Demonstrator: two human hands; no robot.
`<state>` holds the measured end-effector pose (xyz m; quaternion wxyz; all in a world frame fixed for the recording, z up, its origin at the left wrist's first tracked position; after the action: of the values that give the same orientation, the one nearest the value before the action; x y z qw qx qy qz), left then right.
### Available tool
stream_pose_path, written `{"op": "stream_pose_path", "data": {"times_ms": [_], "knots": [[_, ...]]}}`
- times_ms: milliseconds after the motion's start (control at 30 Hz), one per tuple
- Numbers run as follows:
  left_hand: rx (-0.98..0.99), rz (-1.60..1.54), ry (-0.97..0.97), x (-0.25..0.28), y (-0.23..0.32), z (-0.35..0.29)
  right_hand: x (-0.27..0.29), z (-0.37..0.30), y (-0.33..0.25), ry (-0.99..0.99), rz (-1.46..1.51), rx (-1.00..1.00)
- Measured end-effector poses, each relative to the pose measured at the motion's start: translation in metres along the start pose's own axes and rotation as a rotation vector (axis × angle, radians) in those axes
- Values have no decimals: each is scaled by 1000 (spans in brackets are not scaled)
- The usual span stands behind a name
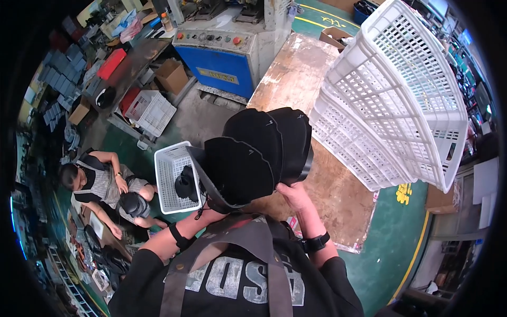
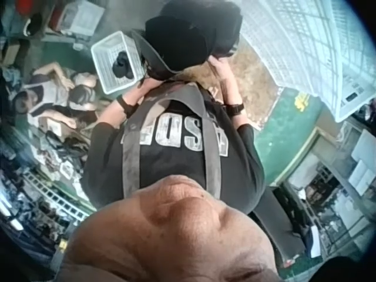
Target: Manually thread and inspect black shoe upper components at a workstation.
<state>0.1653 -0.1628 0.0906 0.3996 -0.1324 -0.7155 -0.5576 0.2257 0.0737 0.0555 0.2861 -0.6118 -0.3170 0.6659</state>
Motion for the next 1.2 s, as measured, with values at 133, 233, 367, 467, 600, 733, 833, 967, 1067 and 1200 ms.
{"op": "stream_pose_path", "data": {"times_ms": [133, 233, 367, 467, 600, 733, 833, 967, 1067, 1200], "knots": [[108, -123, -124, -25, -29, -8, -7, -5, -7, -25, -189, -108], [139, -245, -205, -32, -40, -8, -25, -5, -22, -62, -471, -214], [162, -949, -98, -65, -76, -15, -56, 1, -42, -220, -612, -177], [143, -1444, 18, -73, -96, -15, -71, 3, -48, -284, -519, -148], [159, -1163, -41, -54, -84, -13, -83, 8, -52, -412, -507, -188], [172, -899, -83, -35, -66, -11, -84, 10, -56, -387, -528, -211], [185, -708, -100, -27, -55, -12, -73, 9, -56, -211, -618, -18], [101, -79, -43, -26, -47, -9, -72, 7, -48, -70, -545, -65], [93, -101, -63, -26, -46, -8, -87, 7, -52, -70, -612, -59], [102, -36, -76, -24, -40, -7, -85, 11, -51, 58, -684, -18]]}}
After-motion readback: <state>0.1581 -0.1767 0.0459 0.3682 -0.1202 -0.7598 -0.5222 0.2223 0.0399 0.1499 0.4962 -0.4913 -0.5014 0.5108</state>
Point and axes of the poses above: each hand's wrist, its own z-axis towards the middle knuckle, its own x-axis out of the back of the hand, y = z × x, the point moved 2 cm from there along z, towards the middle knuckle, and after that the axes turned 11 degrees about -y, right-handed, at the moved point
